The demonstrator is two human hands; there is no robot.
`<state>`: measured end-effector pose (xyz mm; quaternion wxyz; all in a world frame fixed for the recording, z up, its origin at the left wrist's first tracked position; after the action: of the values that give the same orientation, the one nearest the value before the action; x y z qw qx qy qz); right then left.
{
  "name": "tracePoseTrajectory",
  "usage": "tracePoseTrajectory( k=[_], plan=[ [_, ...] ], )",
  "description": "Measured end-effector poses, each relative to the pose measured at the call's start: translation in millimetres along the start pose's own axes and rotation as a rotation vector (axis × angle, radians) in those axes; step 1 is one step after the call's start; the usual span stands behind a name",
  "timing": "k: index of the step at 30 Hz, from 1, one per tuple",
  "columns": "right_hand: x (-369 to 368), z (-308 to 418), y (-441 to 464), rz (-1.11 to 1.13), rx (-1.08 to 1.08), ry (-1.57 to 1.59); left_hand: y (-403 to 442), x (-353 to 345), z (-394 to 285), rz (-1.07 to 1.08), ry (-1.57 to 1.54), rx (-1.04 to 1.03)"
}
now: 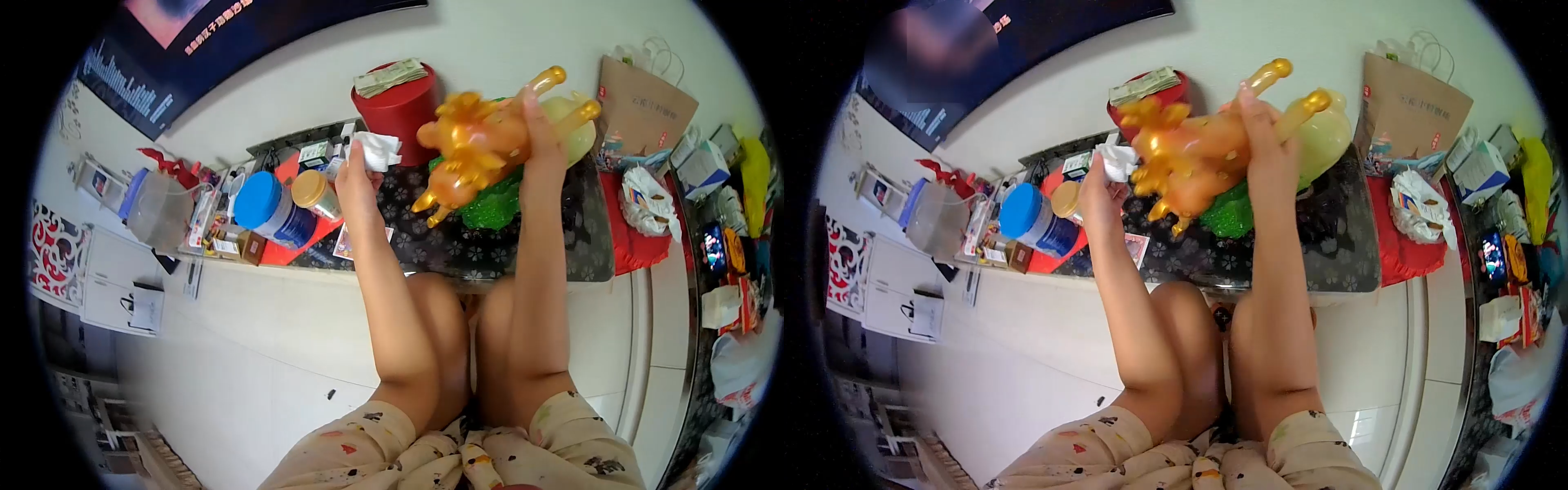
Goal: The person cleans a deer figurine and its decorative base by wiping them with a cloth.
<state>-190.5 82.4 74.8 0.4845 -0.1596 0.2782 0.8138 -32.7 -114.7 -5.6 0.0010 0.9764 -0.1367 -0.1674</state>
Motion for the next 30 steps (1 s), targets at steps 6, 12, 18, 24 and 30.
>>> tracePoseTrajectory(
  k=[6,12,18,24,30],
  plan=[
    [8.0,-3.2,26.2,-0.136,0.019,0.124,-5.3,-0.8,-7.7,0.093,-0.044,-0.008],
    [10.2,9.0,45.0,0.004,0.028,0.114,-13.8,-13.2,-6.1,0.152,-0.043,-0.008],
    [17.2,15.8,73.9,-0.132,0.06,0.123,-18.3,-21.1,-3.9,0.218,-0.062,0.005],
    [26.2,19.6,72.3,-0.232,0.128,0.227,-27.8,-33.9,-10.1,0.196,-0.125,0.068],
    [29.3,34.5,55.2,-0.247,0.134,0.261,-35.1,-59.3,0.8,0.544,-0.479,0.233]
  ],
)
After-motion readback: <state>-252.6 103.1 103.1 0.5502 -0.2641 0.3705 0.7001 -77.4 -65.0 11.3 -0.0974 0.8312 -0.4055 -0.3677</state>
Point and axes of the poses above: each hand's wrist, its own y-axis towards the middle knuckle, its own x-axis out of the back of the hand, z = x × y, the point moved 5 cm from there along y, towards the middle knuckle, and after that the axes turned 1 degree about -x, right-handed, at the moved point
